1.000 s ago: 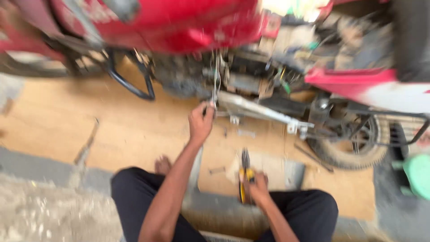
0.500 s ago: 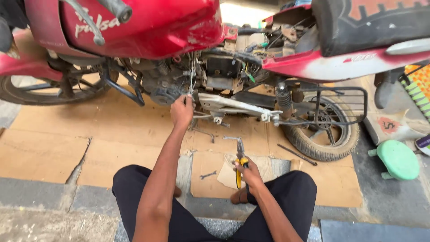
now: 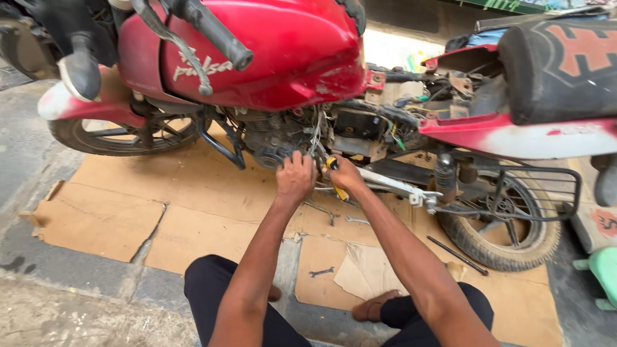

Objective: The person sits on the ground and uses pliers to work on the wiring and components under the motorcycle's fuel tank. They manipulate wires and small parts near the engine area.

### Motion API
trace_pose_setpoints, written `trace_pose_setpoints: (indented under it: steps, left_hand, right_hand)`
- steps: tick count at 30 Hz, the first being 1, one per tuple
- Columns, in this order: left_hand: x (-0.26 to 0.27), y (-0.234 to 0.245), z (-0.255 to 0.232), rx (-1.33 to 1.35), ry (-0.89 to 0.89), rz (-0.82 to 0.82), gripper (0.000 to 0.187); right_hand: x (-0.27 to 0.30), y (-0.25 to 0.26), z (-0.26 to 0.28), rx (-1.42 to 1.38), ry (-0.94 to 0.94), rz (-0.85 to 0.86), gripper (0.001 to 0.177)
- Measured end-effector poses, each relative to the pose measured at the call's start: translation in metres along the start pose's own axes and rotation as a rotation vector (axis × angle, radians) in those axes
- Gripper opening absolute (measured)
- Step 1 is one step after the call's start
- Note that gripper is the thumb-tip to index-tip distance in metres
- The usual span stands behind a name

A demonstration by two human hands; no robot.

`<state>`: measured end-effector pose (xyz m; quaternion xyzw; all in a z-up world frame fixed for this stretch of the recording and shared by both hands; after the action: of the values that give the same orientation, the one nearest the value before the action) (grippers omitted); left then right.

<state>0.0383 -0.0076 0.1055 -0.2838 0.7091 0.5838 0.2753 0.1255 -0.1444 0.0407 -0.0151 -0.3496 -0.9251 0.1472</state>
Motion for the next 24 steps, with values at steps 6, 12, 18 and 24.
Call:
trace_pose_setpoints:
  steps: [6, 12, 18, 24]
  left_hand:
    - [0.006, -0.037, 0.029, -0.007, -0.109, 0.17, 0.026]
    - [0.007, -0.035, 0.028, 0.023, -0.162, 0.149, 0.024]
    - [0.009, -0.039, 0.002, 0.078, -0.221, 0.172, 0.023]
    - [0.001, -0.032, 0.0, 0.072, -0.207, 0.183, 0.026]
  right_hand:
    - [-0.011, 0.005, -0.013, 0.086, -0.075, 0.03, 0.065]
    - [0.0, 0.016, -0.006, 0.176, -0.003, 0.042, 0.062]
    - [-0.001, 0.022, 0.014, 0.378, 0.017, 0.007, 0.06]
    - [0.005, 0.022, 0.032, 0.36, -0.008, 0.065, 0.06]
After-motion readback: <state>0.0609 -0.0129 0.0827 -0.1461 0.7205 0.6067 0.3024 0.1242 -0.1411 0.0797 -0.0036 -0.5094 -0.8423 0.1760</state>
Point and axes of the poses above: each hand's wrist, its own x-axis away from the middle knuckle, its own y-axis out of the back of the hand, z = x × y, the point moved 10 cm from there along -x, towards the middle knuckle, and after that the axes turned 4 degrees about y, right-handed, at the moved point
